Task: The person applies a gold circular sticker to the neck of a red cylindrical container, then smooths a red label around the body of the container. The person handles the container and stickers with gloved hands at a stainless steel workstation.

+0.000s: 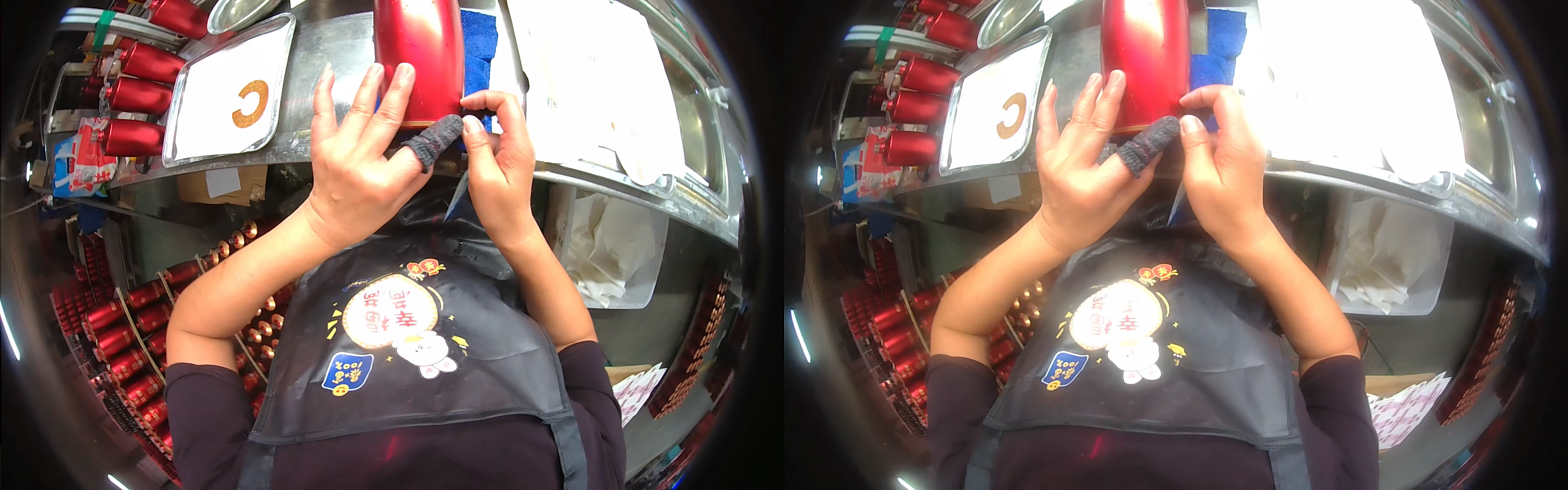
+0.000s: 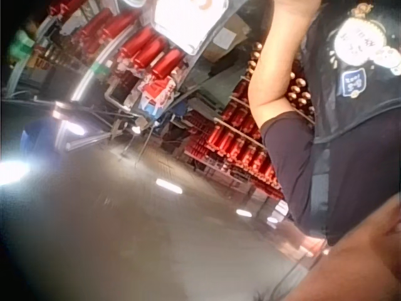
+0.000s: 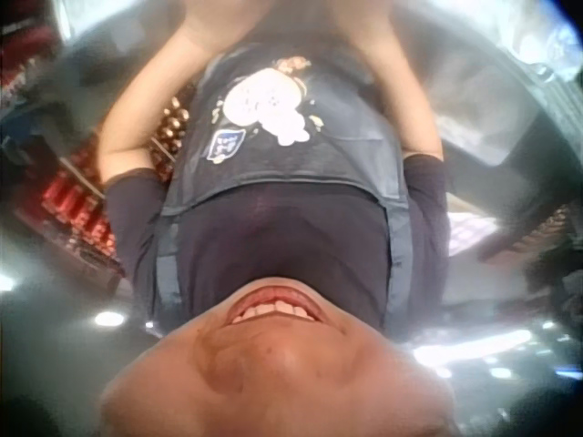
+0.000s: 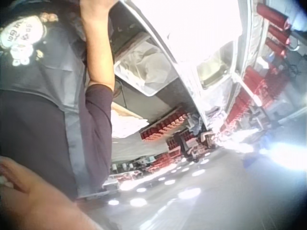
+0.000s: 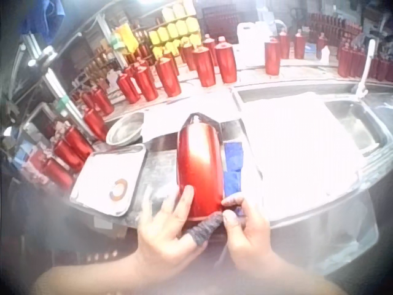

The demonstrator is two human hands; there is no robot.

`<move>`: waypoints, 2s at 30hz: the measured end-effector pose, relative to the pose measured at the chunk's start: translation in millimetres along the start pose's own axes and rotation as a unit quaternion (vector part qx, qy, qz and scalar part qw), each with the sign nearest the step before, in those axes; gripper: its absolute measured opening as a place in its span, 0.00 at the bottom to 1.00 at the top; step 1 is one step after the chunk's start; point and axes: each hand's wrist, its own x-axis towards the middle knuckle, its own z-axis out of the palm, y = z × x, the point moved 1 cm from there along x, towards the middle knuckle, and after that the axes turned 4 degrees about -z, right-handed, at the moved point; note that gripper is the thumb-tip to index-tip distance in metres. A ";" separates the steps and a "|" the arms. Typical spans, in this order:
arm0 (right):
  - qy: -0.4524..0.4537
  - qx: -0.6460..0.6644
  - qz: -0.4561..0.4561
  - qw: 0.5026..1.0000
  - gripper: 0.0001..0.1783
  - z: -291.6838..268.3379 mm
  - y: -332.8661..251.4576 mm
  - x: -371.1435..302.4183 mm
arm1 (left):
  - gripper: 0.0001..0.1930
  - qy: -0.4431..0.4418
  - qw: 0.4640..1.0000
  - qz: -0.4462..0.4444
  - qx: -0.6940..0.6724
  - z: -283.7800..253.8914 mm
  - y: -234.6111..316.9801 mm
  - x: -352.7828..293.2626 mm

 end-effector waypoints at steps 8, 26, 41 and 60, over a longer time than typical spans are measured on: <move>0.023 -0.117 -0.064 0.991 0.14 -27.0 -18.9 -20.6 | 0.13 -0.040 0.999 -0.001 -0.029 7.2 18.2 -2.6; -0.025 -0.132 -0.074 0.988 0.13 -11.6 -9.6 -37.8 | 0.32 0.077 0.978 -0.104 -0.164 26.2 -17.8 0.2; -0.201 -0.372 -0.326 0.846 0.23 -19.5 -40.0 -5.6 | 0.39 0.132 0.956 -0.119 -0.232 37.7 -16.5 -4.7; -0.285 -0.462 -0.377 0.750 0.07 26.9 -42.3 9.6 | 0.36 0.047 0.973 -0.159 -0.161 62.6 -46.0 -31.9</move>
